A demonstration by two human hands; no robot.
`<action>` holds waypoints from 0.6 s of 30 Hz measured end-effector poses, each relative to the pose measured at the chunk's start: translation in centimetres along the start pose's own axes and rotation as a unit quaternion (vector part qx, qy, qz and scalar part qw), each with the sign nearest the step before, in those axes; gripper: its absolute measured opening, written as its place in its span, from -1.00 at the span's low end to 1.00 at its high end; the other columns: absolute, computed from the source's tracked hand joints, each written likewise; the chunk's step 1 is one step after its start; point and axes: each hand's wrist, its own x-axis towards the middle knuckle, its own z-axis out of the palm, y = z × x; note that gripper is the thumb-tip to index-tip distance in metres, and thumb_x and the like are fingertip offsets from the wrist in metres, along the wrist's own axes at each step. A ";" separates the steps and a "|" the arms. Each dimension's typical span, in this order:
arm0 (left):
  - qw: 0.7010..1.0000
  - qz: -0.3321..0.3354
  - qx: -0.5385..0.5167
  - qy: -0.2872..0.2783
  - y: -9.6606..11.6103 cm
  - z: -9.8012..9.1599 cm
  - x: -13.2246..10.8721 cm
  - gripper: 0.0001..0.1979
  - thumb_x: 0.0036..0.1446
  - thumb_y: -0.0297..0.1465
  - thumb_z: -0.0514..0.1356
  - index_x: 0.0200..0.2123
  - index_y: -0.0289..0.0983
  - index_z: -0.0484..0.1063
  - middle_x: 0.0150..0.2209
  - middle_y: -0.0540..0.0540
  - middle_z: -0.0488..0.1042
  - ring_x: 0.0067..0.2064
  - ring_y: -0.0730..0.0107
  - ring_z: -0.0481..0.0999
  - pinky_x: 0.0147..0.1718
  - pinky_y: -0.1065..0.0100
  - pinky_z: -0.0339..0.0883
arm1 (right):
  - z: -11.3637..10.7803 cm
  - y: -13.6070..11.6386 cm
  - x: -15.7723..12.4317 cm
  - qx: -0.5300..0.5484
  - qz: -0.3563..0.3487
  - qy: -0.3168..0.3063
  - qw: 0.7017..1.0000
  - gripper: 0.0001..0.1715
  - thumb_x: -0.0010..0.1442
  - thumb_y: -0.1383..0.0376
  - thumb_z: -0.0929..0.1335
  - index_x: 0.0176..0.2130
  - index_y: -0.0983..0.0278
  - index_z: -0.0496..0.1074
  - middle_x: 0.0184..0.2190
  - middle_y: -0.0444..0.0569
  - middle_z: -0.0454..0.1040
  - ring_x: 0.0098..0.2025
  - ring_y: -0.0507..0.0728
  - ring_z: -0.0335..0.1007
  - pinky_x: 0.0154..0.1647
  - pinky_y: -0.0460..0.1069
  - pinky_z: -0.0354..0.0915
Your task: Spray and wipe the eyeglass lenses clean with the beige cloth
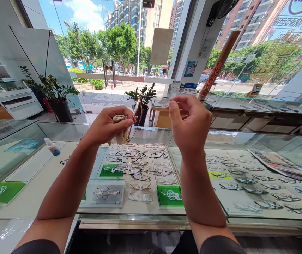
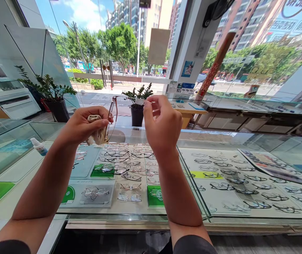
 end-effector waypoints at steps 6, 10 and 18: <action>1.000 0.004 -0.003 0.023 -0.1 0.6 0.1 -0.74 0.11 -0.24 0.42 -0.43 -0.26 0.47 -0.34 -0.10 0.54 -0.38 0.42 0.40 -0.45 0.42 0.25 | 1.3 -1.1 -1.0 0.010 -0.037 -0.038 0.999 -0.64 0.42 0.07 0.45 0.12 0.10 0.43 0.02 0.06 0.66 -0.20 0.20 0.61 -0.25 0.15 0.46; 1.000 -0.012 -0.016 0.008 -0.1 0.7 -0.1 -0.74 0.11 -0.24 0.44 -0.40 -0.25 0.47 -0.42 -0.02 0.43 -0.46 0.50 0.29 -0.50 0.44 0.18 | 2.6 -1.5 -1.6 0.008 -0.056 -0.076 0.996 -0.61 0.38 0.05 0.47 0.10 0.13 0.42 0.11 0.10 0.58 -0.01 0.27 0.57 -0.08 0.20 0.48; 0.999 -0.003 0.007 0.040 -0.1 1.5 -0.1 -0.78 0.09 -0.25 0.40 -0.40 -0.25 0.49 -0.37 -0.07 0.50 -0.40 0.43 0.39 -0.49 0.44 0.20 | 2.9 -1.0 -1.6 0.003 -0.068 -0.078 0.995 -0.65 0.36 0.27 0.37 0.13 0.14 0.40 0.16 0.13 0.50 0.17 0.36 0.47 0.22 0.34 0.43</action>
